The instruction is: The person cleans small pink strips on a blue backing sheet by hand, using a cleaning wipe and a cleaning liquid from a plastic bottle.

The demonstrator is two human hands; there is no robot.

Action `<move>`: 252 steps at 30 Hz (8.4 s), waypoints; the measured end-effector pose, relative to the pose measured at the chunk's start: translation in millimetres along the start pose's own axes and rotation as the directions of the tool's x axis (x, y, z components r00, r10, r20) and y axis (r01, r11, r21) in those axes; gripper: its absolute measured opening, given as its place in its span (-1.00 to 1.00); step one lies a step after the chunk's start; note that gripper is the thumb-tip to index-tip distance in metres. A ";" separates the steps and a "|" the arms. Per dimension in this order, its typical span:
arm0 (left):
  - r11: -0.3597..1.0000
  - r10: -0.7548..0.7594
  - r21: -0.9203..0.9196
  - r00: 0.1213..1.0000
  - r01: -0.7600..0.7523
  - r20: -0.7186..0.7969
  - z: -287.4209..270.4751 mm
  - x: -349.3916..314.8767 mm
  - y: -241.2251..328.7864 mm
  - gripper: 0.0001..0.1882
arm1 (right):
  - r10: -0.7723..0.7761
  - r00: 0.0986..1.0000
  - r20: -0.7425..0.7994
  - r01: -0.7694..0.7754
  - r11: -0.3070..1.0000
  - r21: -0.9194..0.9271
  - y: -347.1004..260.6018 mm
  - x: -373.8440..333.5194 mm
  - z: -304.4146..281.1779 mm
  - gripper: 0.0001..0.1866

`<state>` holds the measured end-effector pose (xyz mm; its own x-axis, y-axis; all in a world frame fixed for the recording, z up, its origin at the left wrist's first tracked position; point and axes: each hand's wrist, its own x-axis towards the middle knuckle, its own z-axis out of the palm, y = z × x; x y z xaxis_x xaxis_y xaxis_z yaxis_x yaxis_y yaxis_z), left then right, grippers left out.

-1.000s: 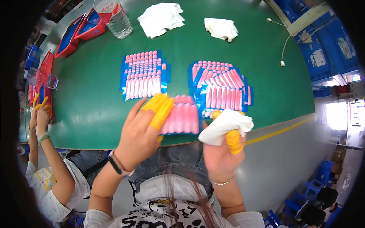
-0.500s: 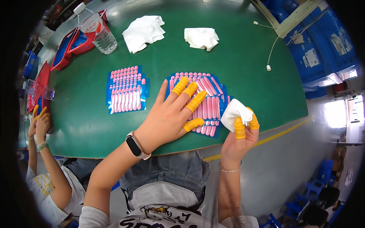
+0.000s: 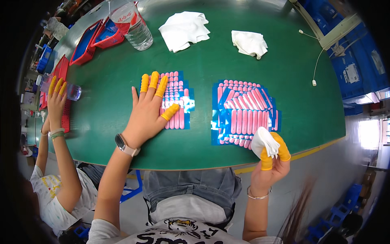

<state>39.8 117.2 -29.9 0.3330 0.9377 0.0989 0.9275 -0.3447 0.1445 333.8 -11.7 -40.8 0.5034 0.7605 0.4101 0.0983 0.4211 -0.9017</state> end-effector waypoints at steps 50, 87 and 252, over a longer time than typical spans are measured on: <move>0.955 -0.172 -0.265 0.978 0.136 -0.116 -17.2 -175.9 70.3 -0.53 | 0.129 0.286 0.949 0.572 0.772 -0.277 -30.7 -1.6 133.5 -0.66; 0.964 -0.123 -0.251 0.987 0.094 -0.104 -20.6 -174.9 66.8 -0.53 | -0.012 0.288 0.958 0.777 0.588 -0.226 -27.8 -17.6 134.5 -0.67; 0.977 0.027 -0.213 0.998 -0.015 0.053 -39.3 -159.3 59.5 -0.43 | 0.003 0.557 0.831 0.657 0.610 -0.442 -19.6 -20.5 102.4 -0.87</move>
<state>35.2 -54.4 1.7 0.3664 0.9291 0.0503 0.8651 -0.3601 0.3493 233.7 15.0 -17.4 -0.4323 0.8351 0.3400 0.7706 0.5380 -0.3417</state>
